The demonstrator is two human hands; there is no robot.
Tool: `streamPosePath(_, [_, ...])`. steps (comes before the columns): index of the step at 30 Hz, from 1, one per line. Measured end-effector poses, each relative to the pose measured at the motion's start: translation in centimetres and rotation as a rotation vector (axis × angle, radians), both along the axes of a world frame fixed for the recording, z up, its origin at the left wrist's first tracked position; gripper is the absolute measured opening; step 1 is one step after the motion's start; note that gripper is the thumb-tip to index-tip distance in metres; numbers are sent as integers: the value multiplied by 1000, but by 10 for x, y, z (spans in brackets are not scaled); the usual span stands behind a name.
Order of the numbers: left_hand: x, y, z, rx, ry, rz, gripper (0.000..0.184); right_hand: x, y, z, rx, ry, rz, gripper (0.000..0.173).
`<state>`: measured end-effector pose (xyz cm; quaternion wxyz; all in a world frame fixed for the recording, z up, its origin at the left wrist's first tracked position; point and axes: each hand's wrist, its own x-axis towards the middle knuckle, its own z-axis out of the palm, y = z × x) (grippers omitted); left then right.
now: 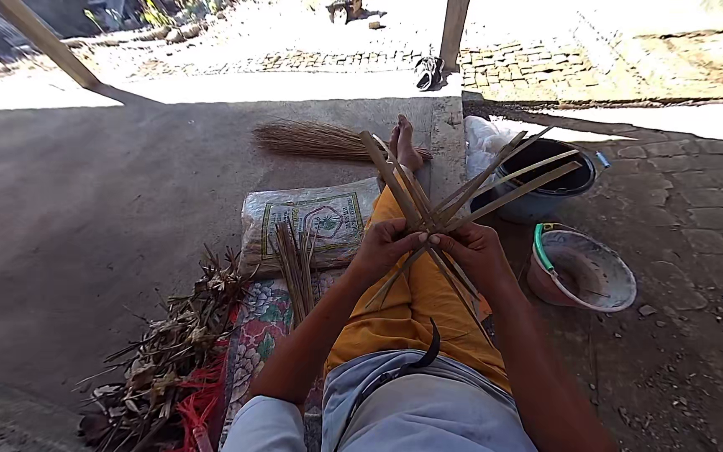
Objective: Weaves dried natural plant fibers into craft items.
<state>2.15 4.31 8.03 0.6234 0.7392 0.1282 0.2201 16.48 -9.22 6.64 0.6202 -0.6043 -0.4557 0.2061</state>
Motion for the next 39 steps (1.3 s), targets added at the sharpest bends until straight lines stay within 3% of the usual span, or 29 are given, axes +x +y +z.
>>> streamPosePath(6, [0, -2, -4, 88, 53, 41, 9, 1, 1, -10, -76, -68, 3, 7])
streamPosePath(11, [-1, 2, 1, 170, 143, -15, 11, -4, 2, -12, -83, -522, -84, 14])
streamPosePath(15, [-1, 6, 8, -60, 137, -104, 8, -9, 6, -12, -59, -678, -181, 13])
streamPosePath(18, [1, 3, 8, -69, 99, -94, 9, -8, 4, -9, -81, -589, -161, 13])
streamPosePath(23, [1, -1, 3, 63, 51, -32, 11, -2, -3, -1, -118, -230, -4, 19])
streamPosePath(28, [-4, 0, 11, 37, 68, -108, 15, 3, -6, -1, -125, -55, 62, 5])
streamPosePath(34, [-5, 5, 7, 354, 70, -38, 5, 0, -7, 0, -124, -27, 37, 6])
streamPosePath(39, [1, 6, -6, 623, -91, 80, 4, -1, -6, 1, -48, 194, 91, 8])
